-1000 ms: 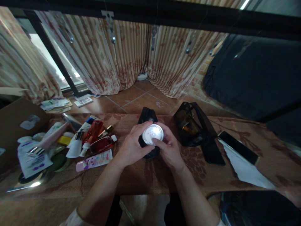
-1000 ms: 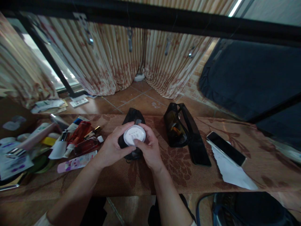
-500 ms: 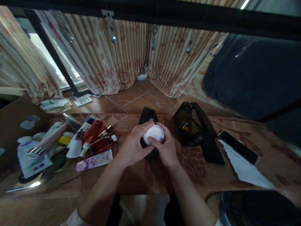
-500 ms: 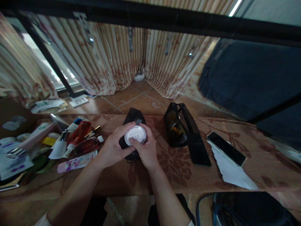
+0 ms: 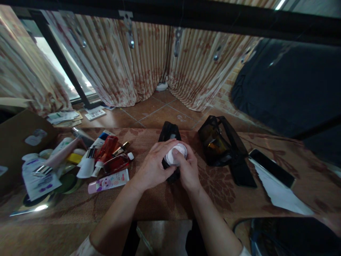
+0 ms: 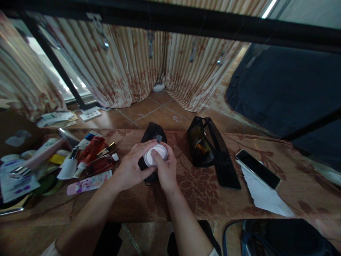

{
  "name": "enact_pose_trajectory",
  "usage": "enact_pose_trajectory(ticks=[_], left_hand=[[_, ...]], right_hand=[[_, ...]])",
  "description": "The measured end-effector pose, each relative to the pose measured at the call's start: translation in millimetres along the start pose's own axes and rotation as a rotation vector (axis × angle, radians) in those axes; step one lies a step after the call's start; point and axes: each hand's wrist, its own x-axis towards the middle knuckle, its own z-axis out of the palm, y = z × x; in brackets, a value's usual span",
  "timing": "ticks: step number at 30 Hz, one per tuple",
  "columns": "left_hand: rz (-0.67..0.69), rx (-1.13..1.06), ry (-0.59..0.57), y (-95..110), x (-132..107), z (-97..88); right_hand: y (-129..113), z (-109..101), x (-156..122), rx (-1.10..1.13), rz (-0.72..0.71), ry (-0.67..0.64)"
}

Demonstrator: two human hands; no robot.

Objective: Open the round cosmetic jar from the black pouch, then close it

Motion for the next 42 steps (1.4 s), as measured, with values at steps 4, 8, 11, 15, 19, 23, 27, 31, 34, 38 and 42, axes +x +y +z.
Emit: enact_pose_trajectory(ticks=[4,8,11,15,19,23,27,31,34,38,42], left_hand=[[0.021,-0.001,0.007,-1,-1,-0.2],[0.011,-0.009,0.005,-1,0,-0.7],[0.008,-0.005,0.002,0,1,-1.2],[0.001,-0.003,0.001,2,1,-2.6],[-0.017,-0.019,0.003,1,1,-3.5],[-0.035,-0.035,0.008,2,1,-3.5],[-0.050,-0.043,0.010,1,1,-3.9],[-0.058,-0.042,0.009,0,1,-4.8],[-0.069,-0.041,0.004,0,1,-5.4],[-0.072,-0.041,0.005,0,1,-5.9],[-0.092,-0.048,0.006,-1,0,-6.2]], right_hand=[[3,-1,1,0.026,0.005,0.002],[6,-2,2,0.044,0.010,0.022],[8,-2,3,0.088,0.027,0.021],[10,-3,4,0.109,0.045,0.008],[12,-6,4,0.102,0.055,-0.008],[15,-8,4,0.127,0.061,-0.026],[16,-9,5,0.148,0.059,-0.045],[16,-9,5,0.168,0.068,-0.054],[14,-9,5,0.192,0.076,-0.062],[11,-9,4,0.214,0.078,-0.069],[10,-9,3,0.240,0.057,-0.088]])
